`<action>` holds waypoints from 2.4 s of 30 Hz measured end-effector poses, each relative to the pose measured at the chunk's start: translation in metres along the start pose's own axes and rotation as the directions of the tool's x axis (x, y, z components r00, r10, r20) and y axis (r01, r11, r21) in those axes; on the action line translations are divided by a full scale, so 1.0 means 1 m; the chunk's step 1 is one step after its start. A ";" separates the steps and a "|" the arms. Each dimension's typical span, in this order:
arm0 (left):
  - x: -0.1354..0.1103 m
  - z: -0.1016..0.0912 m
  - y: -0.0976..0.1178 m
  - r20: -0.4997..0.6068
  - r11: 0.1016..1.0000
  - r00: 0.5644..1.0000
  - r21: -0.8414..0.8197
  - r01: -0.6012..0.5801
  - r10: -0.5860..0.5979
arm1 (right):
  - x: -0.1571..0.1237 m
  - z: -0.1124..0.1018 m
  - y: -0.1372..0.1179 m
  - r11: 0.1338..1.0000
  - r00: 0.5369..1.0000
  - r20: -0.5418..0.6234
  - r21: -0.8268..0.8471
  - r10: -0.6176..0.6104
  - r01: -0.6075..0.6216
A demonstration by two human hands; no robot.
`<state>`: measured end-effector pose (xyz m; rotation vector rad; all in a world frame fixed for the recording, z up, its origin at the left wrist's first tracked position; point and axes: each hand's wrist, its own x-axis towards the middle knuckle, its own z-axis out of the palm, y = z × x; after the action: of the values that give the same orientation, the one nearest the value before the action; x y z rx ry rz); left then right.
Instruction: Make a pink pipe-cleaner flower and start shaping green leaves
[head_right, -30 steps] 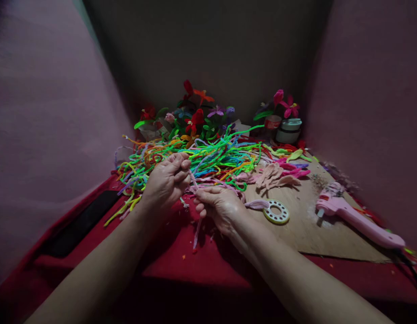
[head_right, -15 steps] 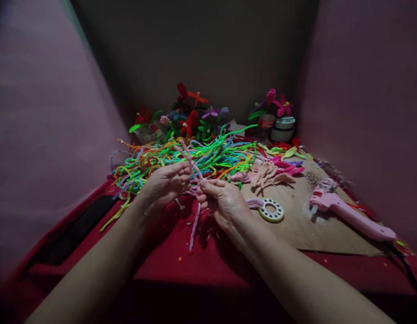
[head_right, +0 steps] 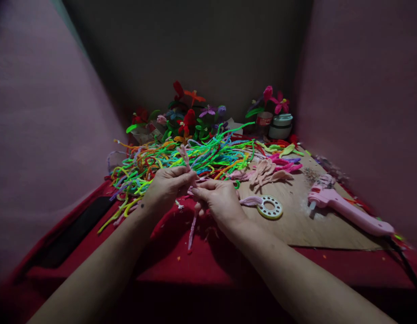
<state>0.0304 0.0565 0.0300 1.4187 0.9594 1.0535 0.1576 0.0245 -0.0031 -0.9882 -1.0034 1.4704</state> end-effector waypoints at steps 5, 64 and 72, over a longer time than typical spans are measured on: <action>0.000 0.000 -0.003 0.036 0.981 0.998 -0.186 0.059 -0.053 | -0.002 0.002 -0.001 0.995 0.998 0.013 -0.073 -0.066 0.067; -0.002 -0.011 0.004 0.159 0.950 0.974 0.244 -0.195 0.159 | 0.012 -0.008 0.001 0.961 0.990 0.125 0.275 -0.066 0.029; 0.002 -0.017 0.004 0.257 0.729 0.869 0.473 -0.495 0.423 | 0.009 -0.008 -0.005 0.973 0.979 0.173 0.220 -0.104 0.064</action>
<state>0.0147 0.0626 0.0348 2.2507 0.8468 1.0718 0.1654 0.0341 -0.0015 -0.6568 -0.9813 1.5821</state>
